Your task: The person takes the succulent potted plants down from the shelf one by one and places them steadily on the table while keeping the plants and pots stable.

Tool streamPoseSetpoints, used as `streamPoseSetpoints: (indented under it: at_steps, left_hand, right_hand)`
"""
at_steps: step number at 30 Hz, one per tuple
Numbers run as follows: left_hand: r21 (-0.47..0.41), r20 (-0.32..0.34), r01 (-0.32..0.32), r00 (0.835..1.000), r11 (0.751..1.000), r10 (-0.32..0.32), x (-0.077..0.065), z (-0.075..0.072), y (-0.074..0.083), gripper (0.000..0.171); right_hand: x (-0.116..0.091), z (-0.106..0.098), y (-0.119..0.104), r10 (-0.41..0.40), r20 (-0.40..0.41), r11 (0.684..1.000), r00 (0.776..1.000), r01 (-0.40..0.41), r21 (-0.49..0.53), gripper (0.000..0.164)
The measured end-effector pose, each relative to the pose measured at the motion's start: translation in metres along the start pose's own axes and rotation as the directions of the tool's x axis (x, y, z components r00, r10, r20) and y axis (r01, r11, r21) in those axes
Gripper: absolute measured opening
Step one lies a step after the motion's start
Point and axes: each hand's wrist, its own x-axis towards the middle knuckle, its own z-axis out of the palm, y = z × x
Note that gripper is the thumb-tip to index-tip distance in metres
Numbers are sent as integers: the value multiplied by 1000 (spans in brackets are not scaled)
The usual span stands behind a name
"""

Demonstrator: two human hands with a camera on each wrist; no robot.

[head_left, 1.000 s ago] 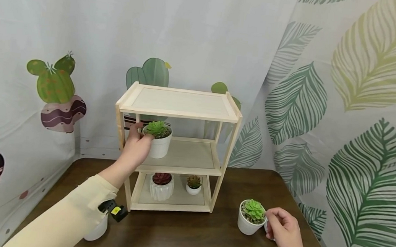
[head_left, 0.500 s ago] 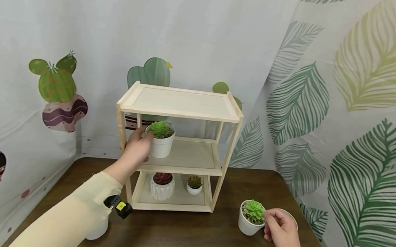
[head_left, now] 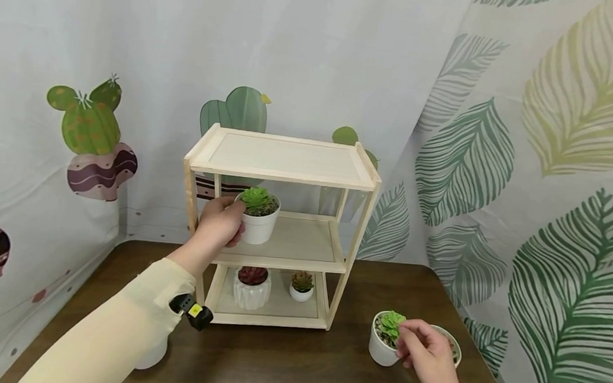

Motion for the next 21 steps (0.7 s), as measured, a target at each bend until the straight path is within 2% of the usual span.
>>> streamPoseSetpoints:
  at_steps: [4,8,15,21]
  left_hand:
    - [44,22,-3,1000,999,2,-2,-1,4,63]
    - [39,37,7,999,999,-9,-3,-3,6,62]
    - [36,52,-11,999,999,9,-5,-3,6,64]
    - [52,64,-8,998,999,4,-6,-4,7,65]
  right_hand:
    - [5,4,-8,14,8,1000,1000,-14,19,14]
    - [17,9,-19,-11,24,999,1000,10,30,16]
    - [43,26,-40,-140,-8,990,990,140,10,22]
    - [70,45,-61,-276,42,958,960,278,-61,39]
